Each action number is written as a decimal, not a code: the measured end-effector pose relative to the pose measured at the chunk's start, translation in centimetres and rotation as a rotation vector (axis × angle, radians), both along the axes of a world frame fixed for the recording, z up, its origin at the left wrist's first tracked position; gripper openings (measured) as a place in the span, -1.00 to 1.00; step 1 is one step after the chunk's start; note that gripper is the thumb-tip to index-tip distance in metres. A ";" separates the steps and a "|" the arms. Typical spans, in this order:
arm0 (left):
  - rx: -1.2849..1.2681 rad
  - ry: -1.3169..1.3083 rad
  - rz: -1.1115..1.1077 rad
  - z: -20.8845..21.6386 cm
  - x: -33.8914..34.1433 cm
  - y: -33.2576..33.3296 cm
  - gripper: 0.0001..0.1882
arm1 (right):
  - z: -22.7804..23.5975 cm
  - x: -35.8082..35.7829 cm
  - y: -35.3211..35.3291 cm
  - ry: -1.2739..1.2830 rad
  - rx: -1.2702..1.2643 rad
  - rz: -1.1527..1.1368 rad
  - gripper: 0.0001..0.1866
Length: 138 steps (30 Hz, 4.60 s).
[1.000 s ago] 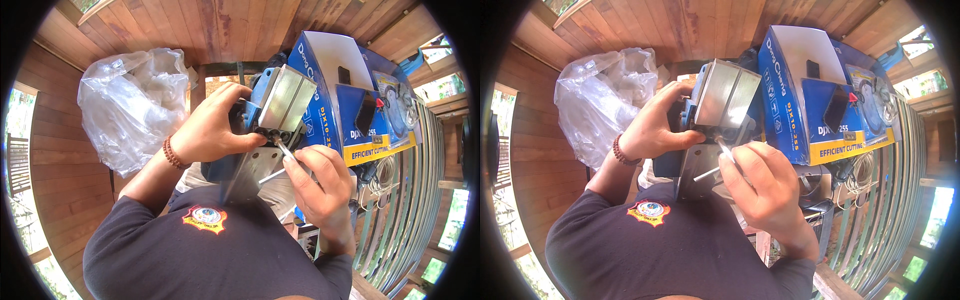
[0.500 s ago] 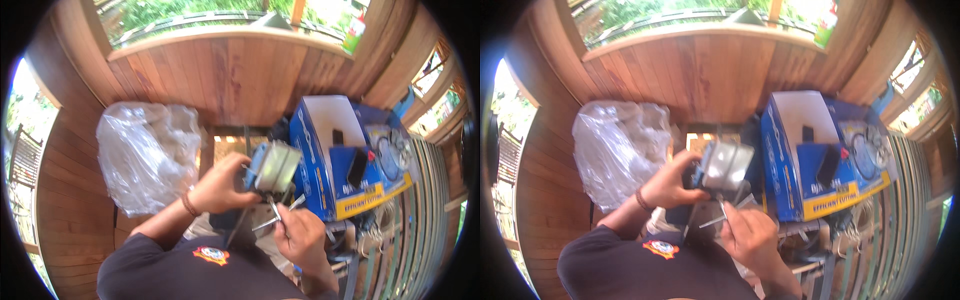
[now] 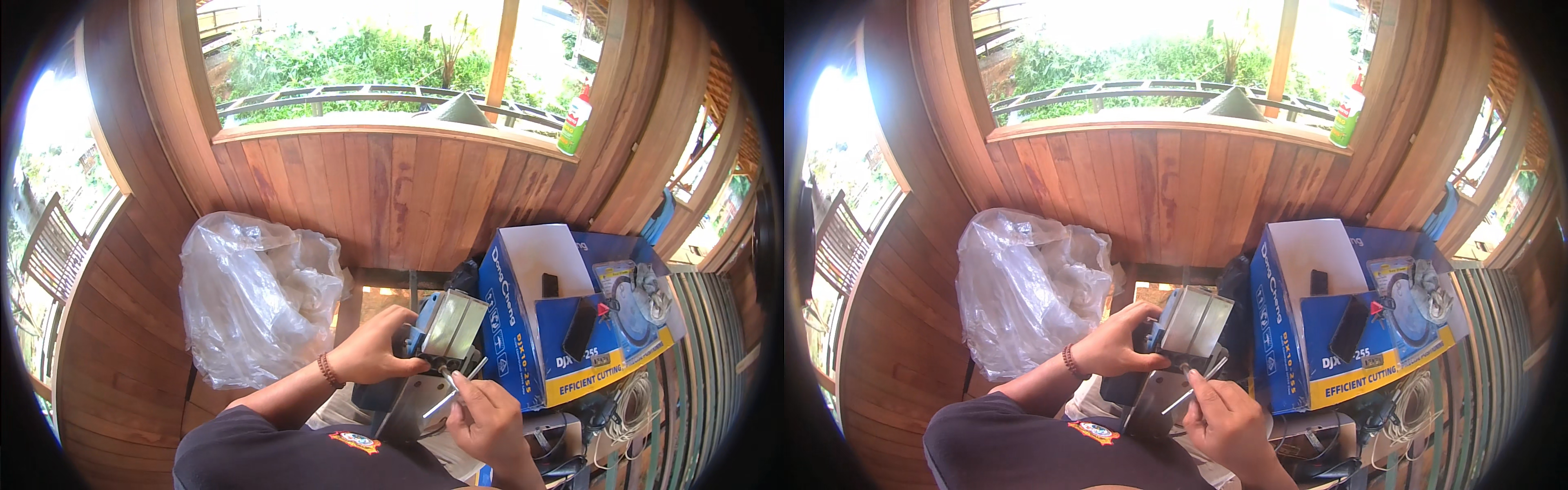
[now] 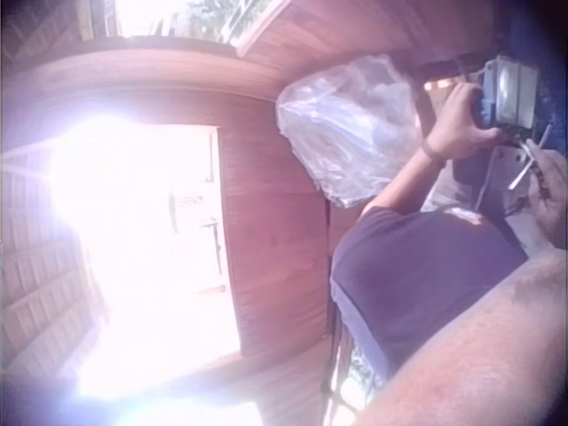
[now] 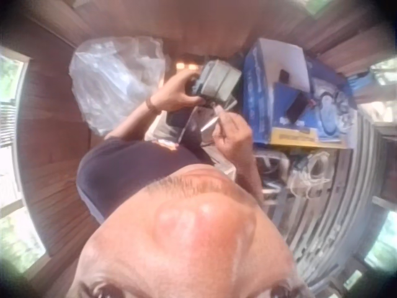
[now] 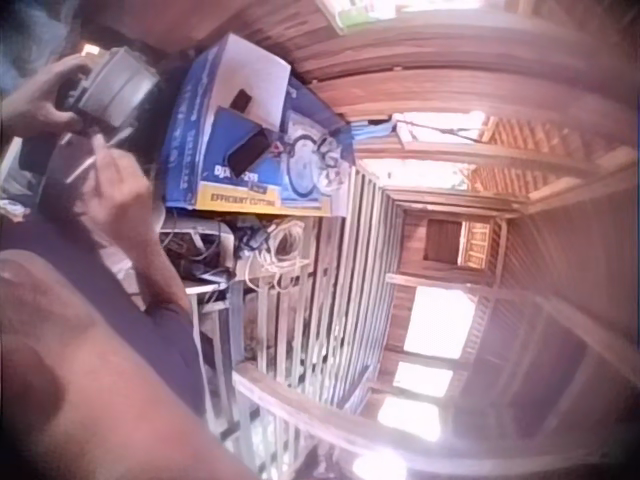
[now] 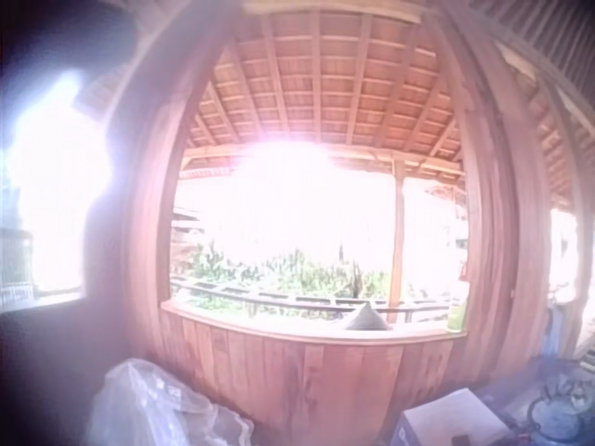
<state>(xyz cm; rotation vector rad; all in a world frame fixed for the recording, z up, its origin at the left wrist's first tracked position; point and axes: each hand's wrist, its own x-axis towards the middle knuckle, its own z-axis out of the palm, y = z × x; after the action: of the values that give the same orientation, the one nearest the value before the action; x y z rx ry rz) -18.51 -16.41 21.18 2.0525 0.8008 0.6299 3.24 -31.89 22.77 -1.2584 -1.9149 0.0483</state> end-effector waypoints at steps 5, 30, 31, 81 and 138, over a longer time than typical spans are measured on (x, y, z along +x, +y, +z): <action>0.014 -0.020 0.010 -0.2 0.1 -0.2 -0.20 | 0.5 -0.4 -0.2 -0.092 0.050 -0.132 -0.56; 0.013 -0.048 0.000 -0.4 0.1 -0.2 -0.23 | -1.1 -1.6 0.5 0.203 0.026 -0.040 -0.55; -0.002 -0.059 -0.004 -0.5 0.1 -0.2 -0.23 | -0.8 -1.3 0.3 0.219 -0.008 -0.015 -0.55; 0.068 -0.002 0.050 -0.1 0.2 -1.1 -0.22 | -0.2 0.6 -0.4 0.047 -0.047 -0.013 -0.59; 0.126 0.028 0.064 -0.1 1.0 -1.1 -0.21 | -1.0 -0.7 -0.6 0.310 -0.160 -0.167 -0.55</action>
<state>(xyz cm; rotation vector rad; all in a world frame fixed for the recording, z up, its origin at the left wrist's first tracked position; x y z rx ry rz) -17.52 -17.46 21.11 2.1603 0.8653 0.7043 2.56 -32.53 21.74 -1.4224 -1.5604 0.2972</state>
